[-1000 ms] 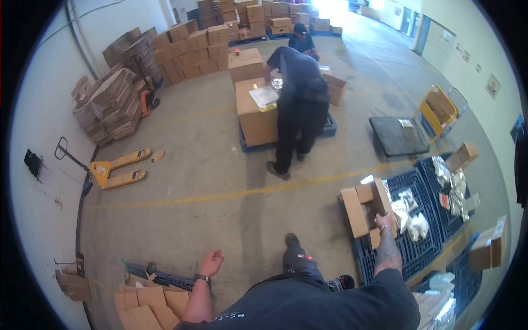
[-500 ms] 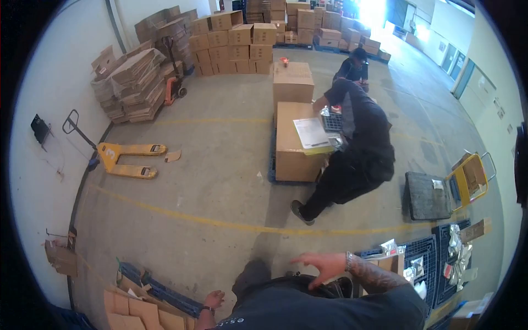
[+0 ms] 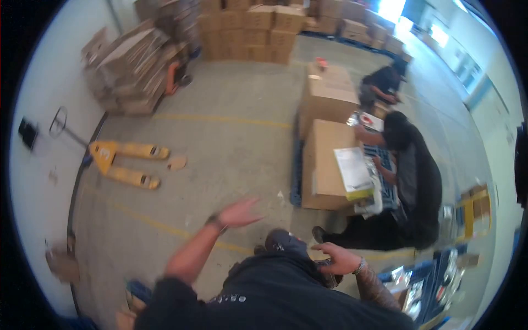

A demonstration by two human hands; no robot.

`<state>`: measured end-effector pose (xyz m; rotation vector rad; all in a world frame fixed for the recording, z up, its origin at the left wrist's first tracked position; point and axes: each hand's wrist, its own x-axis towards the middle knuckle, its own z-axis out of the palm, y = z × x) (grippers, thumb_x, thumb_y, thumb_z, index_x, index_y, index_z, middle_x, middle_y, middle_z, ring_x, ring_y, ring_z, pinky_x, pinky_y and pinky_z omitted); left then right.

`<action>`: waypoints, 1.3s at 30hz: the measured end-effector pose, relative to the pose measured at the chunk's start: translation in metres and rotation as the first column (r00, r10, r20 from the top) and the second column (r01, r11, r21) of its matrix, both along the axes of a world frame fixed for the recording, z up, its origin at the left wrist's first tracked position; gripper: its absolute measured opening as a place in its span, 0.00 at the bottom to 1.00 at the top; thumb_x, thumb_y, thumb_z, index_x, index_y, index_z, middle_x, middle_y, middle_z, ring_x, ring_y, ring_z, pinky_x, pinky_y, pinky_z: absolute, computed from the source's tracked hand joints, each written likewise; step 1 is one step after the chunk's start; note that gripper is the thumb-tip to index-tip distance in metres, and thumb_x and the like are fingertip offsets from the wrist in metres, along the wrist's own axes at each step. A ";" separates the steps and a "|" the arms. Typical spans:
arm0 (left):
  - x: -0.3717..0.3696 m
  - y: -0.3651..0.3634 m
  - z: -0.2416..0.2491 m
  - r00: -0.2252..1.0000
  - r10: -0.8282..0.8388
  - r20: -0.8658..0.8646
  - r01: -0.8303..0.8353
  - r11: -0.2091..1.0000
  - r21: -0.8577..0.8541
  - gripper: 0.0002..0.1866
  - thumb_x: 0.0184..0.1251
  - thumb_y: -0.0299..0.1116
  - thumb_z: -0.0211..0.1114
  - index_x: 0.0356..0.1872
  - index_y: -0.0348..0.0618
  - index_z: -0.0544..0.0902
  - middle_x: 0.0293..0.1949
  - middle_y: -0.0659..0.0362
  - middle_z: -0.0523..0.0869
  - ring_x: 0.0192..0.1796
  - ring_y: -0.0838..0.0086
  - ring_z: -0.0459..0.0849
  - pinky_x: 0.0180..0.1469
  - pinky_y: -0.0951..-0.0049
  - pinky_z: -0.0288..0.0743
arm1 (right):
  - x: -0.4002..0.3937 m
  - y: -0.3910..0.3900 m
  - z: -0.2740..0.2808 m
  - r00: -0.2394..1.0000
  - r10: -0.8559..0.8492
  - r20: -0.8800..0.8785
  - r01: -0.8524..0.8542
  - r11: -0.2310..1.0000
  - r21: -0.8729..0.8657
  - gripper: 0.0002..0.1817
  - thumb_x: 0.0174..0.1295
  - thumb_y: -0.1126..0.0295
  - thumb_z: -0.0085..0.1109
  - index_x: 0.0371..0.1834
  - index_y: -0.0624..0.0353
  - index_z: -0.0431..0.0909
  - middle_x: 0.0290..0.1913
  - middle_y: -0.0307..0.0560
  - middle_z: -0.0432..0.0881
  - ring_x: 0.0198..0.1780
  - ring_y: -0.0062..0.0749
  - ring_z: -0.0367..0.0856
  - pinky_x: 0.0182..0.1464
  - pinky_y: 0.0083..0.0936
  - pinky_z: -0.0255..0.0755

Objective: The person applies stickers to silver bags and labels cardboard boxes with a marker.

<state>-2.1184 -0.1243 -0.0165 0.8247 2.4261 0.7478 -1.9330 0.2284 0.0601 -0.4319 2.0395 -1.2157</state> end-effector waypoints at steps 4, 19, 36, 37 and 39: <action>-0.070 0.178 0.218 0.589 -0.589 -0.553 0.800 0.519 0.299 0.24 0.56 0.51 0.68 0.45 0.41 0.82 0.44 0.50 0.85 0.49 0.54 0.83 0.48 0.54 0.77 | -0.099 -0.022 -0.011 0.967 -0.255 0.024 0.251 0.962 0.109 0.38 0.58 0.62 0.71 0.71 0.59 0.66 0.60 0.53 0.77 0.57 0.39 0.78 0.59 0.33 0.75; -0.445 0.166 0.297 0.409 -0.598 -0.690 0.504 -0.482 0.717 0.21 0.64 0.39 0.65 0.51 0.33 0.81 0.49 0.46 0.85 0.53 0.67 0.84 0.52 0.61 0.77 | -0.472 0.008 -0.090 0.975 -0.219 -0.024 0.214 0.968 -0.128 0.36 0.61 0.59 0.67 0.70 0.62 0.66 0.64 0.55 0.76 0.60 0.42 0.78 0.63 0.34 0.71; -0.867 0.214 0.171 0.120 -0.990 0.078 0.986 0.128 0.104 0.28 0.68 0.37 0.66 0.65 0.38 0.71 0.49 0.46 0.83 0.50 0.56 0.84 0.54 0.60 0.77 | -0.783 -0.030 -0.074 0.391 -0.893 -0.221 0.918 0.363 0.160 0.36 0.58 0.50 0.64 0.66 0.61 0.70 0.54 0.60 0.82 0.57 0.55 0.80 0.59 0.43 0.72; -0.901 0.224 0.156 0.282 -0.946 0.160 0.947 0.301 0.114 0.28 0.67 0.35 0.67 0.65 0.36 0.71 0.49 0.47 0.85 0.50 0.59 0.85 0.54 0.60 0.78 | -0.801 -0.023 -0.082 0.388 -0.893 -0.229 0.919 0.356 0.169 0.35 0.57 0.50 0.64 0.64 0.61 0.72 0.54 0.60 0.82 0.57 0.55 0.79 0.59 0.43 0.72; -0.974 0.260 0.138 0.314 -0.900 0.303 0.947 0.322 -0.024 0.37 0.69 0.38 0.65 0.73 0.44 0.55 0.62 0.49 0.73 0.62 0.54 0.74 0.63 0.55 0.69 | -0.827 -0.008 -0.093 0.327 -0.917 -0.230 0.938 0.284 0.200 0.35 0.57 0.50 0.65 0.64 0.61 0.72 0.55 0.59 0.81 0.58 0.54 0.79 0.59 0.43 0.73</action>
